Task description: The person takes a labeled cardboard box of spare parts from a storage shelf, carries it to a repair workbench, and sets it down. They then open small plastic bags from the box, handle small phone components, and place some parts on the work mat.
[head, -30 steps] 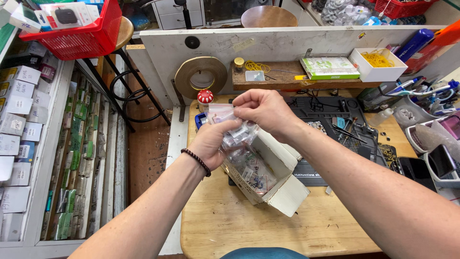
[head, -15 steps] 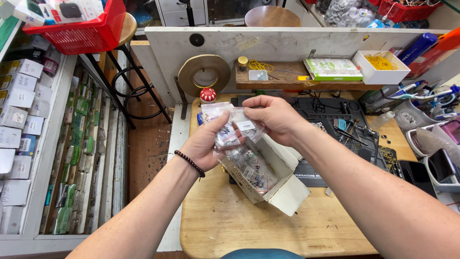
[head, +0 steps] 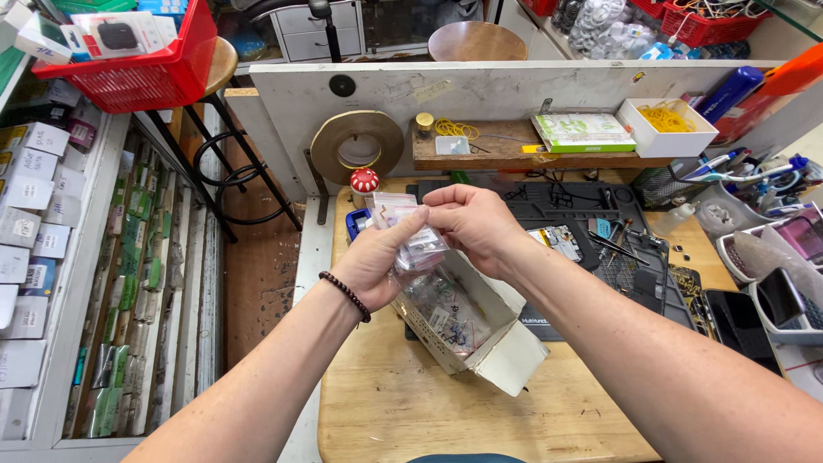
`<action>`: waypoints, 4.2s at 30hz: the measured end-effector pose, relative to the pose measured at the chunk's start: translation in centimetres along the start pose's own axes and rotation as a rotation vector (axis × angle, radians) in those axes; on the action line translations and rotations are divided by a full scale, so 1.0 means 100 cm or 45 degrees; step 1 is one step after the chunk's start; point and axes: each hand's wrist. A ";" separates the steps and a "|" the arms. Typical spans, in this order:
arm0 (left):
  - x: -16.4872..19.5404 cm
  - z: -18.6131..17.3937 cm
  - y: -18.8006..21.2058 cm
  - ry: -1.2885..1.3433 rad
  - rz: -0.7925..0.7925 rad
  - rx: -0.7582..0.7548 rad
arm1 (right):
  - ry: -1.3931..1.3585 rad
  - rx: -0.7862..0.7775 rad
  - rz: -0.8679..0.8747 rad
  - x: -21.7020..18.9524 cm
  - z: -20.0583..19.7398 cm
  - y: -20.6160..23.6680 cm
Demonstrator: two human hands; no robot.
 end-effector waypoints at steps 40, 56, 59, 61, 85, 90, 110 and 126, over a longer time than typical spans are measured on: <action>0.008 -0.016 0.010 -0.116 -0.004 0.219 | 0.342 -0.579 0.368 -0.036 -0.047 0.023; -0.001 0.002 0.025 -0.147 -0.121 -0.174 | 0.154 -0.182 0.132 -0.028 -0.056 0.013; 0.002 -0.001 0.025 -0.130 -0.130 -0.118 | 0.046 -0.102 0.128 -0.030 -0.064 0.011; 0.003 -0.002 0.025 -0.134 -0.147 -0.063 | -0.070 -0.097 0.142 -0.032 -0.067 0.012; -0.005 -0.012 0.006 0.327 -0.271 -0.100 | 0.223 -0.307 -0.347 -0.014 -0.036 0.037; -0.006 -0.018 0.000 0.191 -0.119 0.028 | 0.486 -0.455 -0.447 -0.015 -0.032 0.043; -0.006 0.000 0.000 0.009 0.160 0.307 | 0.034 -0.120 -0.054 -0.011 -0.071 0.024; -0.010 0.005 -0.004 0.006 0.250 0.381 | 0.039 -0.052 -0.066 0.000 -0.055 0.031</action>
Point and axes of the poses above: each hand's wrist, its own y-axis away from the middle knuckle, its own z-axis out of the palm, x = y × z, and after that the axes turned 6 degrees about -z, right-handed
